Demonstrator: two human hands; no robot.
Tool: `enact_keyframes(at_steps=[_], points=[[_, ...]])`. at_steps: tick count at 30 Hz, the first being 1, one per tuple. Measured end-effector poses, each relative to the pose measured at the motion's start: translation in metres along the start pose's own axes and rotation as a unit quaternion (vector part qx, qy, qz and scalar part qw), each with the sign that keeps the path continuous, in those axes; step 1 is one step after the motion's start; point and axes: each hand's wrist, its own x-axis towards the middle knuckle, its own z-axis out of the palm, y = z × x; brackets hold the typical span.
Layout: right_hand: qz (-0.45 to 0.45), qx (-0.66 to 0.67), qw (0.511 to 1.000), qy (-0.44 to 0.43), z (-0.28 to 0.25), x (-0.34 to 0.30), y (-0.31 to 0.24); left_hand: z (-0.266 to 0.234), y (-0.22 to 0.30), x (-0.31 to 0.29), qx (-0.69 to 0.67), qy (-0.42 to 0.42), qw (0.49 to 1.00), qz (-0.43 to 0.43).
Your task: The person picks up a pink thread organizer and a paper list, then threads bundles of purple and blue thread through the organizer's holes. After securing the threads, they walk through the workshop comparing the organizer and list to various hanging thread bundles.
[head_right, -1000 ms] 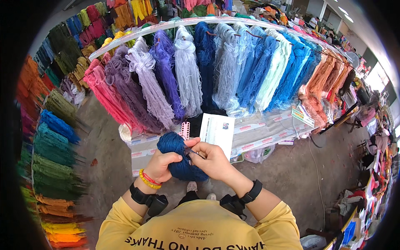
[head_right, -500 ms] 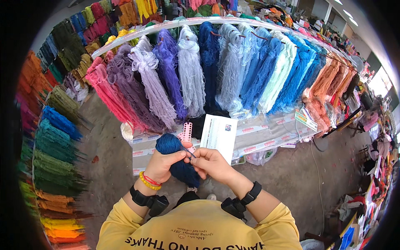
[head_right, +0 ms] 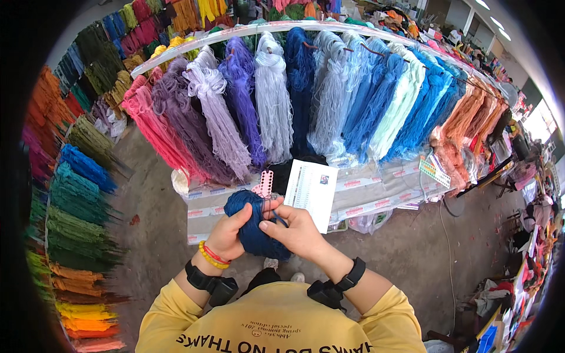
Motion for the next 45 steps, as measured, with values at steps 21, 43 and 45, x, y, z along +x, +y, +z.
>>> enact_keyframes(at_steps=[21, 43, 45], points=[[0.055, -0.116, 0.992, -0.002, -0.003, -0.017, -0.004, 0.006, -0.012, -0.009, 0.119, 0.092, 0.985, 0.084], [0.045, 0.527, 0.834, -0.159, -0.024, -0.023, -0.006, 0.003, -0.007, -0.024, 0.033, 0.033, 0.999, 0.011], [0.041, 0.308, 0.945, -0.106, -0.029, -0.02, 0.0, 0.011, -0.008, -0.022, -0.008, 0.065, 0.998, 0.02]])
